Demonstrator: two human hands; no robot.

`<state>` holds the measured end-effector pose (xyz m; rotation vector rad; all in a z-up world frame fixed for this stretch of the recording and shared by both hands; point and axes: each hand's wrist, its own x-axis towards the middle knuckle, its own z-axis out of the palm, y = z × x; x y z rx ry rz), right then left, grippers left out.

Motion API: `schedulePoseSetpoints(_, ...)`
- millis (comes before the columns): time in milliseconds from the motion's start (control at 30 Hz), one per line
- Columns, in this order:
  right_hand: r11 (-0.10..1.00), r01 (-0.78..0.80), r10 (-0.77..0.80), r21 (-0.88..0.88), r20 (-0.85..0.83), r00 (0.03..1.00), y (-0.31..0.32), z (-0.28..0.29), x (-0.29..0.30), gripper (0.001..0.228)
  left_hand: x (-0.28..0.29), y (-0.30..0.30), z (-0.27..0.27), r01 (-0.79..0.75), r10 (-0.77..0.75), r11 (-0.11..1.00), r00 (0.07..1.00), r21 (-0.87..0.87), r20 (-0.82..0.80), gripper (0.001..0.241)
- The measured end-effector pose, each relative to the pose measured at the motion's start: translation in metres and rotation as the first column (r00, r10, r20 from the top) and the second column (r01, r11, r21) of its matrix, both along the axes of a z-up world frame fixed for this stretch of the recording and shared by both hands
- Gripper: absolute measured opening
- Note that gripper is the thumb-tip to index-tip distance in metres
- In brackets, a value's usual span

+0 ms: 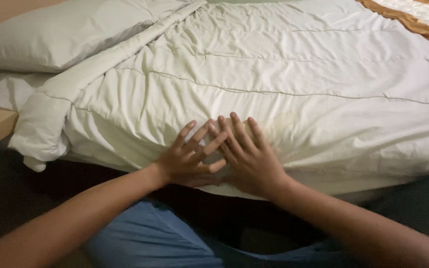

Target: The person sits on the floor beside a bed and smooths a white bedsheet with a gold border using both hands. They repeatedly pat and flatten the fabric along the edges and center of the bed to remove wrinkles.

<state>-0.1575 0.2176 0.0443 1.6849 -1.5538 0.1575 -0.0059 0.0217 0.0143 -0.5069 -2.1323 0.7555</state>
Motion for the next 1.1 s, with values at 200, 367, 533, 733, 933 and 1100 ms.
schedulePoseSetpoints(200, 0.997, 0.052, -0.049, 0.064, -0.048, 0.998, 0.04, 0.021, -0.036, 0.094, -0.011, 0.053, 0.036, -0.056, 0.047, 0.978, 0.998, 0.202, 0.049, 0.098)
schedulePoseSetpoints(367, 0.994, 0.11, -0.112, 0.017, 0.133, 0.985, 0.082, 0.024, -0.061, 0.096, -0.027, 0.043, 0.029, -0.245, 0.238, 0.893, 0.969, 0.378, 0.068, 0.106)
schedulePoseSetpoints(533, 0.981, 0.171, -0.159, -0.097, 0.115, 0.98, 0.106, 0.014, -0.091, 0.083, -0.043, 0.044, 0.025, -0.283, 0.282, 0.911, 0.958, 0.301, 0.046, 0.093)
schedulePoseSetpoints(733, 0.972, 0.184, -0.178, -0.145, 0.053, 0.983, 0.106, 0.016, -0.089, 0.072, -0.069, 0.084, 0.04, -0.19, 0.231, 0.864, 0.972, 0.466, -0.031, 0.097)
schedulePoseSetpoints(933, 0.97, 0.077, -0.06, -0.229, 0.083, 0.995, 0.099, 0.012, -0.084, 0.053, -0.069, 0.08, 0.026, -0.128, 0.191, 0.864, 0.978, 0.487, -0.082, 0.069)
schedulePoseSetpoints(1100, 0.971, 0.055, -0.026, -0.233, 0.126, 0.992, 0.1, 0.01, -0.082, 0.053, -0.071, 0.081, 0.025, -0.175, 0.242, 0.875, 0.966, 0.452, -0.093, 0.054)
